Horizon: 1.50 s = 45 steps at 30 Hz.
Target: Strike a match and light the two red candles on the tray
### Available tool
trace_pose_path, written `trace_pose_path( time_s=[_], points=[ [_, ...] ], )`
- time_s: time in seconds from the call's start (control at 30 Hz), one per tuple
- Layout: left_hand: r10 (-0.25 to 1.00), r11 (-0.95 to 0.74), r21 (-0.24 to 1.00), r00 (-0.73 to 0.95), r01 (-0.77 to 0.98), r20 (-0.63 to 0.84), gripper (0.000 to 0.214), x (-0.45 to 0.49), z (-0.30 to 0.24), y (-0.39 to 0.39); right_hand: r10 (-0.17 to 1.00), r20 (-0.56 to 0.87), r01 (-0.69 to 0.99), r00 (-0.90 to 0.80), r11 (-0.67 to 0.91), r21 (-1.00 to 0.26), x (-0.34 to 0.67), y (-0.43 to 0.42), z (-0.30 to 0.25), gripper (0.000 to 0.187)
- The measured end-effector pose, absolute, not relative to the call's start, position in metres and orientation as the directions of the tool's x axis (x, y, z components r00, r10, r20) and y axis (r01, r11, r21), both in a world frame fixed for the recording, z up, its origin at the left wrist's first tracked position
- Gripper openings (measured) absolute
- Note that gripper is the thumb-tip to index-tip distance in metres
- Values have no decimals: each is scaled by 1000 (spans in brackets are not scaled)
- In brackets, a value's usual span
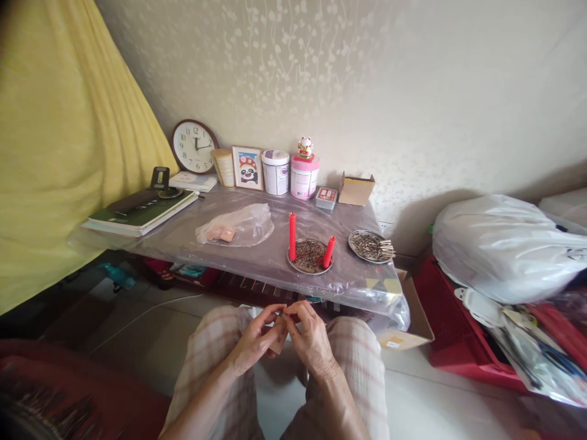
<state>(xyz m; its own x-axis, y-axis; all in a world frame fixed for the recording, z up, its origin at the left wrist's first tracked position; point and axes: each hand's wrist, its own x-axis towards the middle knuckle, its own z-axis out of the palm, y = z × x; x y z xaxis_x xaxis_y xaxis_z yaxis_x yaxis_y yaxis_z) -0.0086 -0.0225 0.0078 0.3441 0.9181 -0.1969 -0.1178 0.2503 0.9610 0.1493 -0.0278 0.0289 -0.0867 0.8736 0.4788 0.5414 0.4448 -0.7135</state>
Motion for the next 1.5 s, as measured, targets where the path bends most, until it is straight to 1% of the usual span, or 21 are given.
trace_pose_path(
  time_s=[0.1,0.17,0.2,0.27,0.3,0.37,0.47,0.57,0.7,0.77,0.83,1.13,1.3,1.5],
  points=[
    [920,263,951,339,-162,-197,45,-9,10,-20,923,385,405,-17,358,-841,149,-28,29,13],
    [925,267,944,327,-194,-195,47,-10,12,-19,961,268,224,67,247,-943,149,-29,30,18],
    [928,268,940,319,-210,-193,48,-11,13,-18,972,207,117,112,194,-974,149,-30,31,20],
    [934,267,933,302,-242,-189,51,-13,14,-16,978,116,-43,174,125,-991,149,-32,34,24],
    [938,266,929,293,-257,-187,52,-14,15,-16,978,94,-74,186,110,-991,150,-33,35,25],
    [943,264,922,278,-282,-185,53,-15,16,-15,981,103,-35,164,110,-993,151,-35,37,26],
    [948,262,913,262,-313,-182,53,-16,17,-15,984,176,166,35,167,-972,153,-35,37,30],
    [952,259,903,247,-342,-180,53,-17,16,-15,964,239,325,-113,263,-909,153,-34,35,39],
    [962,239,895,216,-376,-166,48,-18,14,-15,931,272,418,-244,354,-837,150,-35,29,56],
    [967,224,894,200,-388,-155,46,-19,13,-14,926,258,470,-276,364,-804,149,-36,26,62],
    [970,212,892,198,-399,-141,46,-19,11,-14,927,250,507,-280,364,-782,149,-37,23,64],
    [967,205,876,231,-437,-110,44,-18,5,-13,937,263,484,-228,344,-804,150,-34,18,64],
    [961,238,867,235,-438,-145,39,-14,9,-14,948,270,448,-170,319,-835,149,-35,19,51],
    [968,218,865,212,-452,-133,35,-12,9,-14,970,177,415,-168,232,-880,148,-33,17,50]
  ],
)
